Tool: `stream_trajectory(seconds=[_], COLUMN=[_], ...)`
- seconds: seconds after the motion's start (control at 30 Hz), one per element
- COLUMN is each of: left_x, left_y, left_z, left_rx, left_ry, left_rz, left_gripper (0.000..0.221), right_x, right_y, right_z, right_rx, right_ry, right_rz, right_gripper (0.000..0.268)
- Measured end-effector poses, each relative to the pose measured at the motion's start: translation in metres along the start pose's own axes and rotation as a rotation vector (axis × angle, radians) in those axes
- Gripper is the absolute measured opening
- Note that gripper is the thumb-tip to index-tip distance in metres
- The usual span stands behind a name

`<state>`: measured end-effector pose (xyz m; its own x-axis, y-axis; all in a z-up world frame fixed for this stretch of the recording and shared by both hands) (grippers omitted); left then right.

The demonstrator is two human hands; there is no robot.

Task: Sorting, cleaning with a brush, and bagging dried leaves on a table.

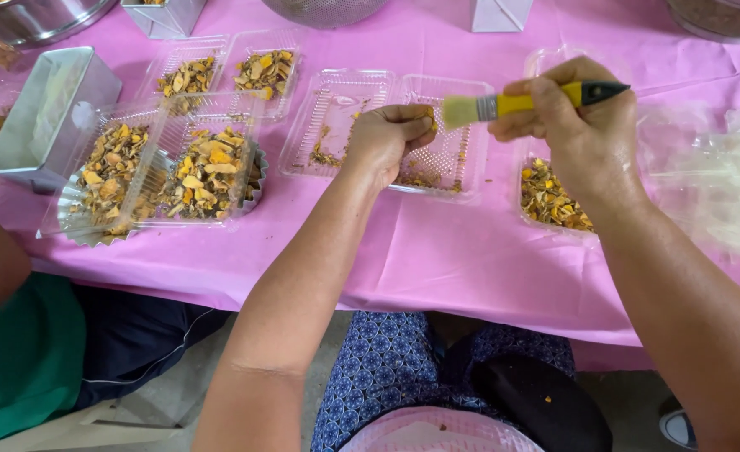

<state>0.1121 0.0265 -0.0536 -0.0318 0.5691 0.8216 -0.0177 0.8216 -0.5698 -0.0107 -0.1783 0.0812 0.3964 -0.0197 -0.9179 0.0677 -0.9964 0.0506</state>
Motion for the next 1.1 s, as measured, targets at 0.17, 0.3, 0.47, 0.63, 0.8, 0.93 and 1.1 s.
stream_trajectory(seconds=[0.17,0.3,0.47,0.63,0.8,0.93,1.1], left_x=[0.009,0.016,0.031,-0.016,-0.054,-0.049,-0.008], left_y=[-0.013,-0.024,-0.103,-0.167,-0.195,-0.199,-0.186], left_z=[0.010,0.021,0.067,0.077,0.080,0.087,0.091], left_rx=[0.028,-0.035,-0.359,-0.635,-0.924,-1.062,-1.063], left_ry=[0.011,-0.026,-0.109,-0.253,-0.083,-0.318,-0.506], left_rz=[-0.095,-0.232,-0.719,-1.077,-1.445,-1.541,-1.400], left_gripper=[0.023,0.024,0.025,0.010,0.044,0.060,0.016], right_x=[0.005,0.009,-0.001,0.012,0.012,0.014,0.014], right_y=[0.008,0.052,0.112,0.164,0.182,0.189,0.173], right_z=[-0.003,0.002,0.024,0.045,0.058,0.059,0.059], right_rx=[-0.041,0.088,0.202,0.200,0.252,0.264,0.248], right_ry=[-0.190,-0.173,-0.127,-0.097,-0.121,-0.119,-0.105], right_rz=[0.029,-0.132,-0.060,0.060,0.061,0.075,0.092], right_gripper=[0.010,0.012,0.010,0.005,0.006,0.004,0.008])
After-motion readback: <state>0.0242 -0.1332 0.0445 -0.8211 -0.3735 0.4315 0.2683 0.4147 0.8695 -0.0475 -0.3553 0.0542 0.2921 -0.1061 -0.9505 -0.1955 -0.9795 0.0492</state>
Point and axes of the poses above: each hand's wrist, its own z-axis away from the middle knuckle, its own y-axis out of the back of the hand, x = y × z, the point moved 4 cm from there along -z, towards the middle knuckle, and after that the axes turned 8 degrees about -y, right-handed, at the moved point
